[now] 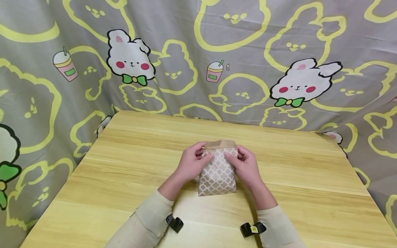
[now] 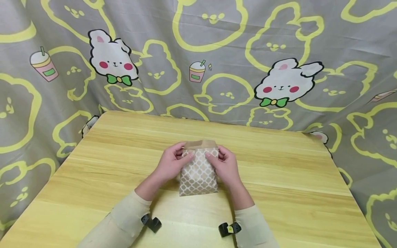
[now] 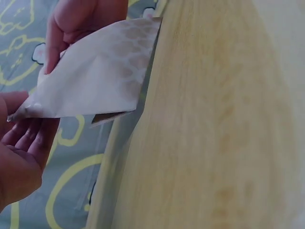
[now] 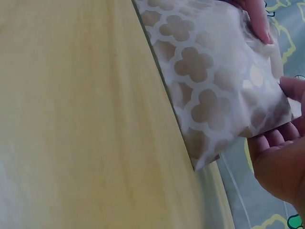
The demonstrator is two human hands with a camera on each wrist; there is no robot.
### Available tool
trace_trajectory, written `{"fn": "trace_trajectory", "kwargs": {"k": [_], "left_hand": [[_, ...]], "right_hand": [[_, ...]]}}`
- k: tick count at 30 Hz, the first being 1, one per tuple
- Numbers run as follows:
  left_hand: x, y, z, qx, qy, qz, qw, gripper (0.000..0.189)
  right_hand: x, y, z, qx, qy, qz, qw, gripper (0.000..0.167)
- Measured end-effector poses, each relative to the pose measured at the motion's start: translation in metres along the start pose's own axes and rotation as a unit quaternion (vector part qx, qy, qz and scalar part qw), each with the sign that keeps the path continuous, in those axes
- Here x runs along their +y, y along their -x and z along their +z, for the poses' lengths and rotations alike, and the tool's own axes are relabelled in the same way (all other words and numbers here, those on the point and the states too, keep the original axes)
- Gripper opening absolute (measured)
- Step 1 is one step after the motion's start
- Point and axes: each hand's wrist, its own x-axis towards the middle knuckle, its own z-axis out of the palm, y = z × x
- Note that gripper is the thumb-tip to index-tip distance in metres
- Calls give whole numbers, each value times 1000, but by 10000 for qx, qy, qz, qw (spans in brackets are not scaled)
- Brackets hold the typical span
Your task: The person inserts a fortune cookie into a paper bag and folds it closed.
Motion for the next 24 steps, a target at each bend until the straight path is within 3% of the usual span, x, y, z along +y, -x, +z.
{"fn": "trace_trajectory", "kwargs": {"k": [5,9,11,16,19,21,24], "left_hand": [[0,0,1,255,-61,0,9997,34],[-1,-1,0,363,-319,157,9987,36],[-1,-1,-1,299,-239,154,9991,35],[-1,0,-1,-249,122,-406,9988,32],[-2,1,1,-548,-166,-677,9961,34],[-3,2,2,-595,-357,-740,9948,33],[-3,2,4,-419,-356,-850,9949,27]], "right_hand": [[0,0,3,440,-214,89,9988,24],[0,0,4,509,-308,116,9982,23],[0,0,3,515,-330,122,9981,22],[1,-1,3,724,-247,152,9970,19],[2,-2,2,930,-216,173,9953,18],[2,-3,3,991,-233,153,9947,18],[1,-3,3,981,-295,89,9947,18]]}}
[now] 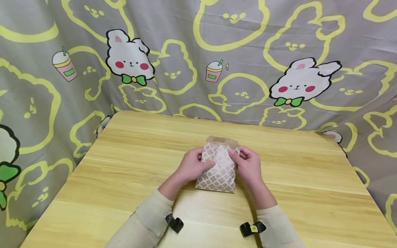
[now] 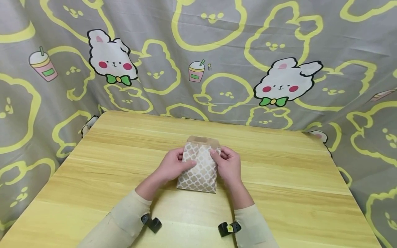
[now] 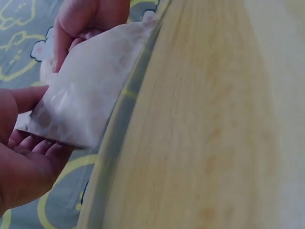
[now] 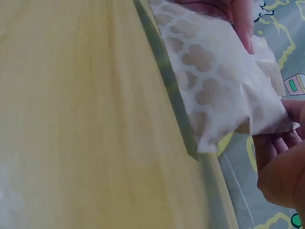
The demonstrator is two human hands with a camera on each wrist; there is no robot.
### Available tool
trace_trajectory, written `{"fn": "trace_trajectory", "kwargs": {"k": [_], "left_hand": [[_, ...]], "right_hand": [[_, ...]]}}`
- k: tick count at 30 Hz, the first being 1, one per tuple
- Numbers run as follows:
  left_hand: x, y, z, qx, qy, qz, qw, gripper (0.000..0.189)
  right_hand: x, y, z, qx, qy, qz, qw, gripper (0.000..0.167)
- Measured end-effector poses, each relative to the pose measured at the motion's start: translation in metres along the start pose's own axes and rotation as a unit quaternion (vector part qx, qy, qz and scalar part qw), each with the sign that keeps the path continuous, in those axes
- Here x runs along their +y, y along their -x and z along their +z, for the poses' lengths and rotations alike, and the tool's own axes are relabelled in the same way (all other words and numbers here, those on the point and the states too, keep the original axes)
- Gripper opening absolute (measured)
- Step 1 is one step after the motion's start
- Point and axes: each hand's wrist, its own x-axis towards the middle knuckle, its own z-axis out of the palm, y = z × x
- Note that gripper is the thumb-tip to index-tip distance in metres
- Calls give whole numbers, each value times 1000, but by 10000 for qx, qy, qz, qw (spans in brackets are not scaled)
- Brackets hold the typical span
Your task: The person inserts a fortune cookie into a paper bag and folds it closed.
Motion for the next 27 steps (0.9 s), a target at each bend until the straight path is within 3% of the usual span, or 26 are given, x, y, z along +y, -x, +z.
{"fn": "trace_trajectory", "kwargs": {"k": [4,10,18,27], "left_hand": [[1,-1,0,231,194,-102,9995,24],[1,-1,0,233,176,-5,9996,27],[3,-1,-3,584,443,321,9968,31],[3,-1,-6,659,798,628,9926,31]], "right_hand": [[-1,0,1,-25,-173,76,9998,19],[-2,0,0,-39,-274,208,9994,24],[0,0,1,-628,-93,197,9978,12],[-3,0,-4,-1064,-12,371,9936,31]]}}
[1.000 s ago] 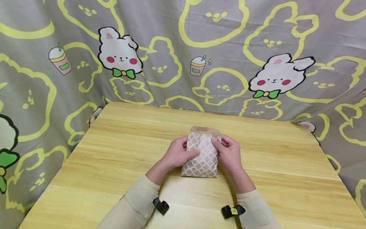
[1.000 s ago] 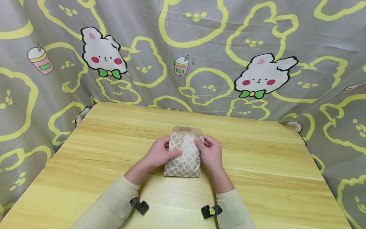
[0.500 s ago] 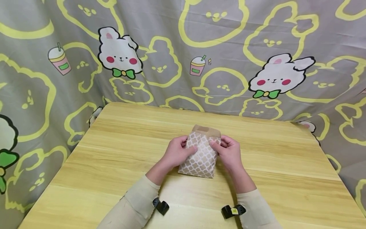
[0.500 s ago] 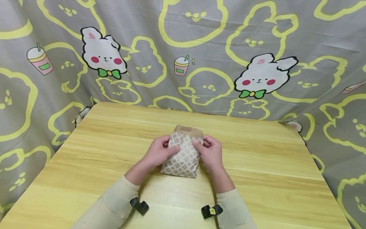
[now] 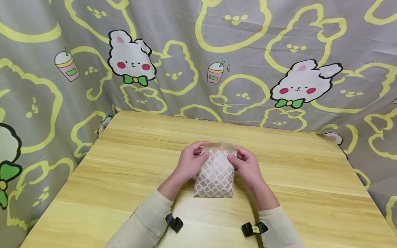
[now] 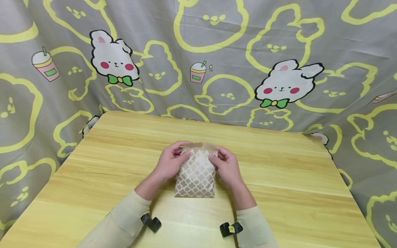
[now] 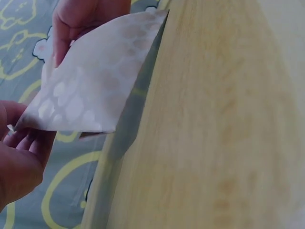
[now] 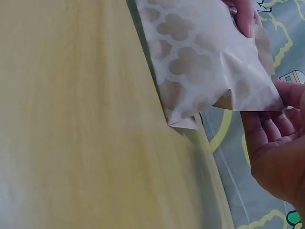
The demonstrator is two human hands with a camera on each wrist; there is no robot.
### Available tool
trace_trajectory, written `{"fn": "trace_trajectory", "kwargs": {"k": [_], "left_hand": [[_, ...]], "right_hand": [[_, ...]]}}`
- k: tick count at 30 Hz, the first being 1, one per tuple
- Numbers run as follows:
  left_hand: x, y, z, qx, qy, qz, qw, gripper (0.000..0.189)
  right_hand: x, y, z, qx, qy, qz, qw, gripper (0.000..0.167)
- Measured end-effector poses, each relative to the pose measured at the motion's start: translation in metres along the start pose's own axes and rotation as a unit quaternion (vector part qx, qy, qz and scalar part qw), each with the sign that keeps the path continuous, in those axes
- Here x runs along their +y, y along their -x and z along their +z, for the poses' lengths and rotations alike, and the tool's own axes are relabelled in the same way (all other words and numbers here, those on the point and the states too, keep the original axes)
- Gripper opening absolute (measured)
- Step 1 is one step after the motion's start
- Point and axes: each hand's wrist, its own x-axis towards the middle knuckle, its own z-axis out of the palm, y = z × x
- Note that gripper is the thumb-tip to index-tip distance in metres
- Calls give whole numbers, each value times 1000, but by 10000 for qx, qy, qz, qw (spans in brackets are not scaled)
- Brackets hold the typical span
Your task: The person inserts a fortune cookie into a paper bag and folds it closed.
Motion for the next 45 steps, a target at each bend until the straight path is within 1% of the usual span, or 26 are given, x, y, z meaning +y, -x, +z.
{"fn": "trace_trajectory", "kwargs": {"k": [3,6,8,11,15,18,20,23,25,28,32,36,40,42,45], "left_hand": [[0,1,0,-27,-51,41,10000,23],[0,1,0,-16,-297,199,9994,15],[0,1,-1,13,-449,328,9985,12],[0,1,-2,65,-572,474,9972,12],[0,0,-3,69,-627,577,9963,14],[0,0,-3,-70,-729,685,9950,16],[1,0,-4,-238,-812,756,9935,19],[3,2,-5,-481,-1005,775,9908,25],[5,3,-6,-612,-1101,779,9890,26],[6,4,-6,-704,-1236,876,9860,18],[6,3,-6,-720,-1313,978,9839,9],[4,3,-6,-673,-1452,907,9829,11],[3,3,-5,-592,-1604,714,9827,16],[4,3,-5,-581,-1621,550,9835,14],[6,3,-5,-605,-1550,237,9858,8]], "right_hand": [[-2,1,-1,-139,64,-160,9998,33],[-2,2,-2,-282,173,-387,9987,24],[-3,2,-1,-249,200,-482,9983,18],[-3,1,-1,-108,142,-490,9986,12],[-3,1,-2,7,-53,-360,9993,12],[-4,1,-3,34,-137,-279,9995,15],[-5,1,-3,63,-212,-210,9995,17],[-5,1,-3,113,-269,-155,9995,20],[-4,2,-1,200,-261,-242,9992,16],[-1,3,1,251,-150,-493,9984,8],[2,3,2,238,-87,-676,9974,15],[1,3,3,231,-151,-652,9975,20],[-1,3,4,121,-207,-532,9983,29],[-2,3,4,54,-212,-436,9988,33],[-3,3,3,118,-109,-318,9994,31]]}}
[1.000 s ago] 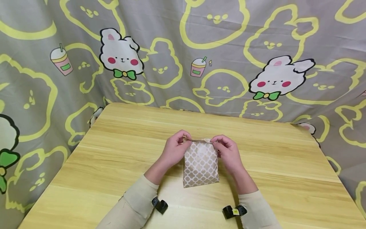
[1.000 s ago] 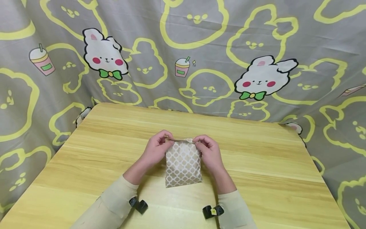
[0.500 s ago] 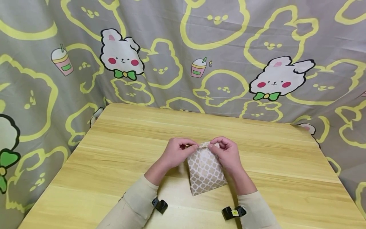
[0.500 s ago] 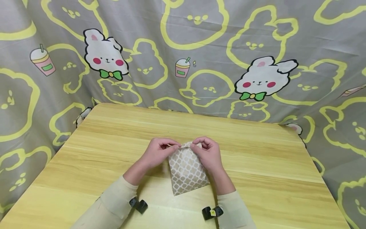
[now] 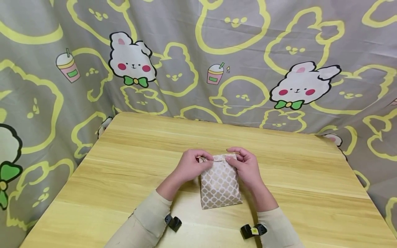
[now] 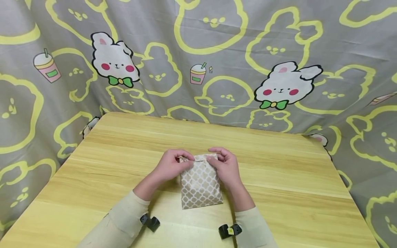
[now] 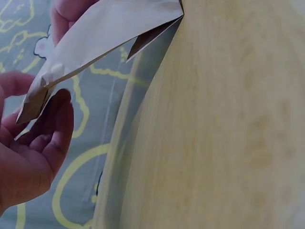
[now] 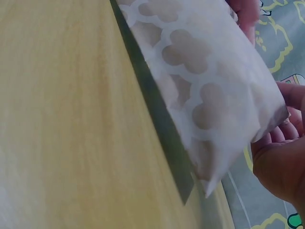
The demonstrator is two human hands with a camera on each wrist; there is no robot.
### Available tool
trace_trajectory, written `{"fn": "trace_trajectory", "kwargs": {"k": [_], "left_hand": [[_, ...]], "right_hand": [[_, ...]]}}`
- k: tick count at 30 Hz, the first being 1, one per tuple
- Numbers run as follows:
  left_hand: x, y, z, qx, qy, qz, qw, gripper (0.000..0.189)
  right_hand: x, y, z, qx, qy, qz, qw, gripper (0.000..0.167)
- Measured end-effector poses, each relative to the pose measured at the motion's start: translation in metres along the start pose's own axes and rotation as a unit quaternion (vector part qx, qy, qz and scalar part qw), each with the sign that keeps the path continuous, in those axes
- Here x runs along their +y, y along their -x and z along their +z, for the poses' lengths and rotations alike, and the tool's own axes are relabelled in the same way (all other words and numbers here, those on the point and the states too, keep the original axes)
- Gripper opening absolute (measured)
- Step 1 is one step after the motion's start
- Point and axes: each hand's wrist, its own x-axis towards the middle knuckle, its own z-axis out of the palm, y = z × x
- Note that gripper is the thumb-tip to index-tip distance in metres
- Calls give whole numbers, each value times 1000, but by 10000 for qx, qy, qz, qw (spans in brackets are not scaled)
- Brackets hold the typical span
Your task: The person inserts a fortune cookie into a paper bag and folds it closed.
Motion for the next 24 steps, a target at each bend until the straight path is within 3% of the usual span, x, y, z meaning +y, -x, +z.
{"fn": "trace_trajectory", "kwargs": {"k": [4,12,18,24], "left_hand": [[1,-1,-2,-110,321,-354,9988,18],[1,-1,-9,-546,443,-560,9960,21],[1,-1,-15,-720,689,-617,9931,15],[-1,-2,-20,-706,519,-561,9946,14]], "right_hand": [[-1,0,0,103,147,218,9996,25],[-2,-1,-2,121,111,624,9979,24],[-2,-2,-7,-163,132,773,9968,24],[-5,-2,-11,-629,307,817,9942,33]]}}
